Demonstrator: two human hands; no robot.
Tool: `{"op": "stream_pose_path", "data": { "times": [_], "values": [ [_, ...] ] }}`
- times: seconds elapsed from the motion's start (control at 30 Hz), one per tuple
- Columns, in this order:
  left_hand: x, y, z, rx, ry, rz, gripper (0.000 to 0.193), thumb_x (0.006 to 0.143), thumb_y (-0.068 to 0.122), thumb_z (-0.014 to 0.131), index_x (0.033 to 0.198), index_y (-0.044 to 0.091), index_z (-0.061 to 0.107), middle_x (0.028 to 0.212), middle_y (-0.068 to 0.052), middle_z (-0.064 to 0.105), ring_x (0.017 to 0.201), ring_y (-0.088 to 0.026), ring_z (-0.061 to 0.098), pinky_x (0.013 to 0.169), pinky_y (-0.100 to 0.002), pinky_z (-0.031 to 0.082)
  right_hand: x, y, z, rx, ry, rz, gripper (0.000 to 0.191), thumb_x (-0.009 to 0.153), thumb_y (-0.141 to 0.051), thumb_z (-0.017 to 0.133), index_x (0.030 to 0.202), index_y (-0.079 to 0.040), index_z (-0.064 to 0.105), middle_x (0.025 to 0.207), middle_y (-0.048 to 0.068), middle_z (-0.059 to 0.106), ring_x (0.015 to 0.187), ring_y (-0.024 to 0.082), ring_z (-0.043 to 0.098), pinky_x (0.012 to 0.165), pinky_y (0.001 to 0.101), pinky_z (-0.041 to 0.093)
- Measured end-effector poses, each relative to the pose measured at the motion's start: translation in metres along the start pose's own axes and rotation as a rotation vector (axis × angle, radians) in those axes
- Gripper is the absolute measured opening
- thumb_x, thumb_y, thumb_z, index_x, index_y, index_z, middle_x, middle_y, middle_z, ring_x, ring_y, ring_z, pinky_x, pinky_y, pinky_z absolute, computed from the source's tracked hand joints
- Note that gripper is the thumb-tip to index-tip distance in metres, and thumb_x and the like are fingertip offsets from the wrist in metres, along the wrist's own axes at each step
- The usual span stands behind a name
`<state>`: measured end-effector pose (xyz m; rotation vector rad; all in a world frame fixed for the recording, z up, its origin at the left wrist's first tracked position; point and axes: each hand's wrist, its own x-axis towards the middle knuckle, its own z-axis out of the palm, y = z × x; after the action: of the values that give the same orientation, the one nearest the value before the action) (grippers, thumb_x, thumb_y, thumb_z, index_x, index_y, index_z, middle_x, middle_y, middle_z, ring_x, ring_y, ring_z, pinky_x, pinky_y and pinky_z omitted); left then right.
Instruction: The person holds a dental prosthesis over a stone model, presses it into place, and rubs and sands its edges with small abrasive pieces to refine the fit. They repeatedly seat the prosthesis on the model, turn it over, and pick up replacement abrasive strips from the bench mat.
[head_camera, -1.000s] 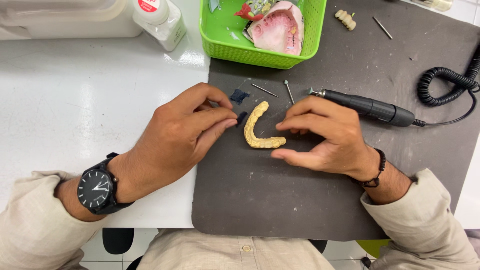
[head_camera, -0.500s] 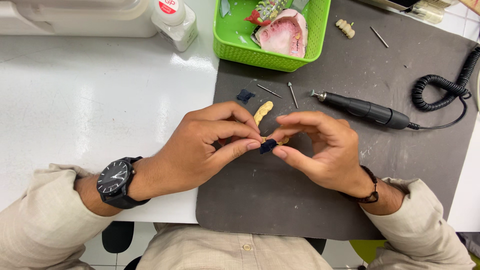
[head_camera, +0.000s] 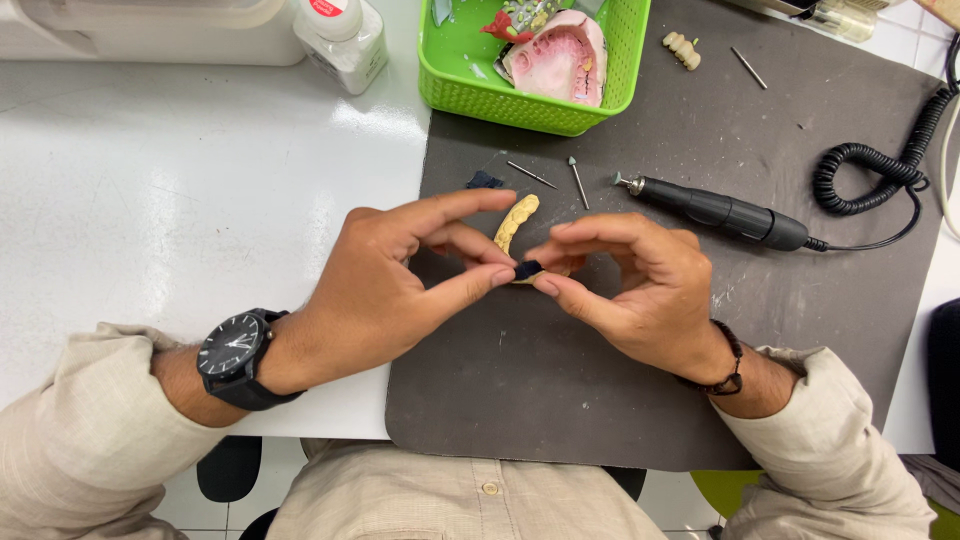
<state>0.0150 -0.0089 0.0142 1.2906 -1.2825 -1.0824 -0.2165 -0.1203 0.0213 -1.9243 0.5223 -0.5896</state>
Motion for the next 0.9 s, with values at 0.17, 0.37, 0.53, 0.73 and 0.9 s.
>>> {"op": "stream_pose_path", "data": {
  "times": [0.17,0.37,0.53,0.73,0.9],
  "values": [
    [0.008,-0.001,-0.017,0.276,0.028,0.088,0.042,0.091,0.013,0.08,0.131,0.005,0.068,0.094,-0.005,0.081,0.08,-0.011,0.077,0.071,-0.025,0.059,0.015,-0.029,-0.031,-0.397,-0.115,-0.087,0.038,0.085,-0.007,0.087,0.117,-0.002,0.069,0.113,0.009,0.076,0.095,0.016,0.073,0.083,0.0293,0.059],
    [0.006,-0.007,-0.022,0.556,-0.074,0.166,0.056,0.086,0.013,0.08,0.138,0.001,0.062,0.102,-0.01,0.077,0.076,-0.016,0.073,0.07,-0.028,0.057,0.0,-0.021,-0.012,-0.578,-0.227,-0.189,0.033,0.081,-0.013,0.089,0.108,-0.004,0.073,0.115,0.008,0.074,0.1,0.023,0.07,0.084,0.0309,0.057],
    [-0.007,0.001,-0.017,0.807,0.003,0.37,0.05,0.086,0.018,0.084,0.132,0.004,0.068,0.114,-0.008,0.071,0.087,-0.021,0.066,0.084,-0.043,0.042,-0.017,-0.012,0.004,-0.616,-0.138,-0.27,0.029,0.084,-0.01,0.089,0.108,-0.004,0.074,0.112,0.007,0.072,0.099,0.024,0.068,0.083,0.0337,0.057],
    [-0.02,0.008,0.011,0.993,-0.1,0.652,0.021,0.087,0.019,0.084,0.104,0.013,0.074,0.113,0.0,0.068,0.105,-0.02,0.06,0.094,-0.039,0.042,-0.025,-0.008,0.008,-0.569,-0.104,-0.313,0.022,0.089,-0.006,0.086,0.107,-0.004,0.074,0.111,0.006,0.072,0.098,0.022,0.069,0.083,0.0328,0.057],
    [-0.027,0.009,0.005,1.048,-0.101,0.666,0.016,0.088,0.022,0.083,0.1,0.014,0.076,0.107,0.002,0.068,0.101,-0.018,0.059,0.092,-0.04,0.043,-0.029,-0.004,0.007,-0.557,-0.115,-0.297,0.021,0.089,-0.006,0.086,0.106,-0.005,0.075,0.107,0.005,0.073,0.094,0.021,0.069,0.08,0.0318,0.057]
  ]
}}
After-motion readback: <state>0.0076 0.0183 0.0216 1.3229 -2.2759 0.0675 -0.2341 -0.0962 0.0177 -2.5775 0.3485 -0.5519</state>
